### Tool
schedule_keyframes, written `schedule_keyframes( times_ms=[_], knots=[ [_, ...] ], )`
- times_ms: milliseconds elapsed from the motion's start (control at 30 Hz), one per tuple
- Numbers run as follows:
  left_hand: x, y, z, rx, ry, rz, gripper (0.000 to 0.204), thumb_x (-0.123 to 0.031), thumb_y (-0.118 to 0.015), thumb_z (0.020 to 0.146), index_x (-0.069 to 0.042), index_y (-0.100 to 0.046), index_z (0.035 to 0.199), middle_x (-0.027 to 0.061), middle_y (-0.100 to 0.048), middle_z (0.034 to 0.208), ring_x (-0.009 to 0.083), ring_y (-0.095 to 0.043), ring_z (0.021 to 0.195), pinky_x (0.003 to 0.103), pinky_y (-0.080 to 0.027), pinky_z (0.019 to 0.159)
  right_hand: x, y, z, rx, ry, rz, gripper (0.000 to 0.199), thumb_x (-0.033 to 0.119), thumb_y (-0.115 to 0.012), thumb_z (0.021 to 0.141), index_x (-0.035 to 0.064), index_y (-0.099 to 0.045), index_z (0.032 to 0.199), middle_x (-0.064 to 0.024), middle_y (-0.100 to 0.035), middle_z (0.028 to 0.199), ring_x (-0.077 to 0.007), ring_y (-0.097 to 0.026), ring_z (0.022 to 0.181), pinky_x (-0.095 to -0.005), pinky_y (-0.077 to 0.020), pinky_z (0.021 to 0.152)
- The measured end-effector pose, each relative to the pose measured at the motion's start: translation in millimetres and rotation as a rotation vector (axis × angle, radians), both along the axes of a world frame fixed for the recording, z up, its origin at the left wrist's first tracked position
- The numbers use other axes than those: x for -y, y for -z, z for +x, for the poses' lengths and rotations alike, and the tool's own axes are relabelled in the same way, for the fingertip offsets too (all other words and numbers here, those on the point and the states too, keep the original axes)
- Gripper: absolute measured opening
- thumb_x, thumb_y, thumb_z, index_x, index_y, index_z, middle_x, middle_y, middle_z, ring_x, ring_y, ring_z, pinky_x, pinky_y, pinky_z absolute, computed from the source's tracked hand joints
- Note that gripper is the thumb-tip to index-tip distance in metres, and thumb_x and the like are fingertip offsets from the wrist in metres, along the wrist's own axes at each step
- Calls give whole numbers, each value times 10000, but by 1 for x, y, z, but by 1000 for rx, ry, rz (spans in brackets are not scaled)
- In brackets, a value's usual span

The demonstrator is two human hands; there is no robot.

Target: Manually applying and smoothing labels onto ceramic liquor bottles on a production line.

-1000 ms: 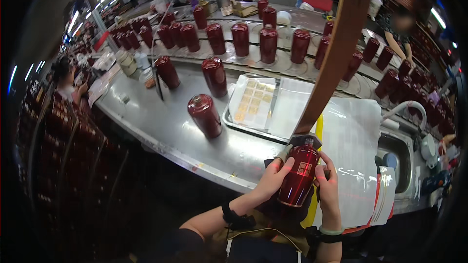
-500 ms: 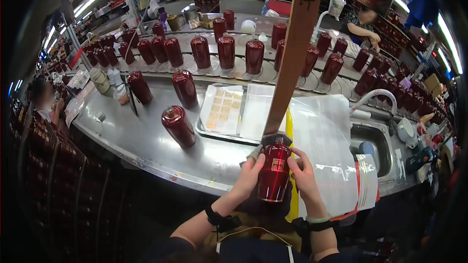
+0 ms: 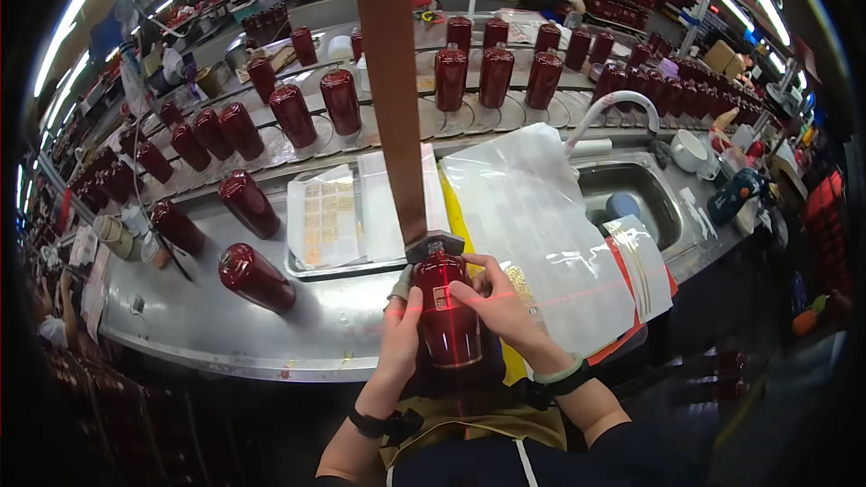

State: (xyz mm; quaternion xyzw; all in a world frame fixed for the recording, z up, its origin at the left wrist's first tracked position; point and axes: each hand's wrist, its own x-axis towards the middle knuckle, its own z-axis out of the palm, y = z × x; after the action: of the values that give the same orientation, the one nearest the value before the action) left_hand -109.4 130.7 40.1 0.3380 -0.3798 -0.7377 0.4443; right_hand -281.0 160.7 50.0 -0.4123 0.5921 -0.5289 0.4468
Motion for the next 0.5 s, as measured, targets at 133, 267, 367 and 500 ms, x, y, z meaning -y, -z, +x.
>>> schedule_keyframes(
  times_ms=[133, 267, 367, 500],
  knots=[
    [5, 8, -1, -41, -3, -12, 489, -214, -479, 1112, -21, -396, 1553, 92, -534, 1490, 168, -530, 1335, 334, -420, 1134, 0, -1, -3, 3, -2, 23, 614, 272, -775, 935, 34, -506, 1433, 42, -488, 817, -56, -466, 734, -224, -428, 675],
    [0, 4, 4, -47, -9, -16, 484, -230, -485, 1112, -18, -407, 1540, 90, -555, 1470, 168, -530, 1336, 335, -420, 1133, -5, -10, -9, -3, -68, 76, 562, 308, -689, 999, 37, -494, 1452, -5, -563, 917, -83, -543, 856, -253, -466, 800],
    [-4, 0, 10, -17, 5, 37, 481, -240, -478, 1114, -19, -409, 1535, 98, -557, 1463, 175, -538, 1329, 340, -428, 1128, -18, -26, -13, 112, -7, 109, 380, 153, -541, 1048, 53, -525, 1414, -33, -575, 1088, -79, -519, 986, -263, -440, 889],
    [-5, 3, 8, 46, -46, 84, 462, -241, -474, 1115, -14, -434, 1516, 98, -571, 1438, 169, -562, 1298, 337, -451, 1104, -32, -3, -20, -162, 77, -105, 258, 108, -518, 1016, 4, -573, 1246, -62, -633, 1099, -127, -568, 1031, -289, -469, 924]
  ],
)
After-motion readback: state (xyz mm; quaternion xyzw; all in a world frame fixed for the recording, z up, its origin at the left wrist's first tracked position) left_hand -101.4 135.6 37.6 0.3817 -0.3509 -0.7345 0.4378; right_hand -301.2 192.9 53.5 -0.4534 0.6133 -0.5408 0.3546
